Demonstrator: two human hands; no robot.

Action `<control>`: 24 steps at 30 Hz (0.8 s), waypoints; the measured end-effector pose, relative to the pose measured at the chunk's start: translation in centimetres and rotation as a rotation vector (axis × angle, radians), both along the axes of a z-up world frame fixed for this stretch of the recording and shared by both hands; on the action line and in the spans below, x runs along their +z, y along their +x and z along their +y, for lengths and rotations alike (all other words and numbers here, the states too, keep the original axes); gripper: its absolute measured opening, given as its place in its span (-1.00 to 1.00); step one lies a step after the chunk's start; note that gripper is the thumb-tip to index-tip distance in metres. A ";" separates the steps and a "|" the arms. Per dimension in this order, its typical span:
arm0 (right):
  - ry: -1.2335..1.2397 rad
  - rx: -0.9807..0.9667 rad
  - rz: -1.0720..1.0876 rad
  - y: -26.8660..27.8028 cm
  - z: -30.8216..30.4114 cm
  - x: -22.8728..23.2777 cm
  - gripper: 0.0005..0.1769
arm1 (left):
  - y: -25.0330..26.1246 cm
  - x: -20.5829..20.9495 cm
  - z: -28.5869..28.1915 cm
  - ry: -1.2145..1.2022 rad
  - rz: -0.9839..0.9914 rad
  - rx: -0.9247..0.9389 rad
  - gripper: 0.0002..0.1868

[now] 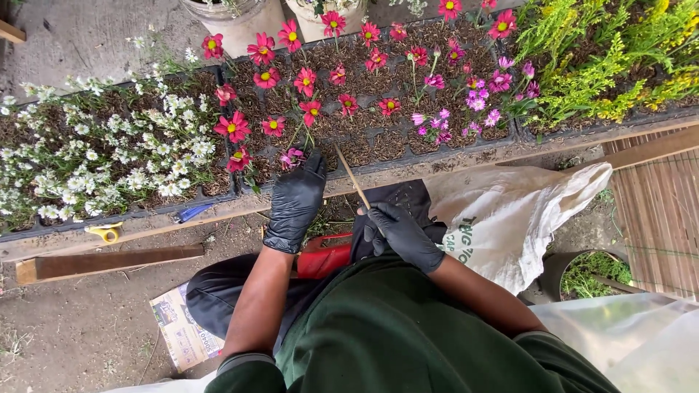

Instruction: Planting flower seedlings into a tray of soil using a wooden stick to create holes.

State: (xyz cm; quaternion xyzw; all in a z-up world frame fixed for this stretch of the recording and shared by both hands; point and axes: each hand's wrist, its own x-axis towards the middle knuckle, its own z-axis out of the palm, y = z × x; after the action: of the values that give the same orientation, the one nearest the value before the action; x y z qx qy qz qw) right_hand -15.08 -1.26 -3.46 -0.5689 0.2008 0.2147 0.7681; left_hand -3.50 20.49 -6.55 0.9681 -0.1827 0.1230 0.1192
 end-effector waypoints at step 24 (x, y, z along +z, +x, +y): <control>-0.598 -0.080 -0.331 -4.4 -5.4 -2.8 -0.64 | -6.7 1.6 -4.0 0.267 -0.331 -0.202 -0.53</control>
State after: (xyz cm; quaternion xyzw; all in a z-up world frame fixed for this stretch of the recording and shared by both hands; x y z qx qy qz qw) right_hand -19.49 -6.69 -6.25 -0.7876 0.1495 0.0210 0.5974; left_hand -10.25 16.52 -4.98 0.9187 -0.3103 0.2423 -0.0300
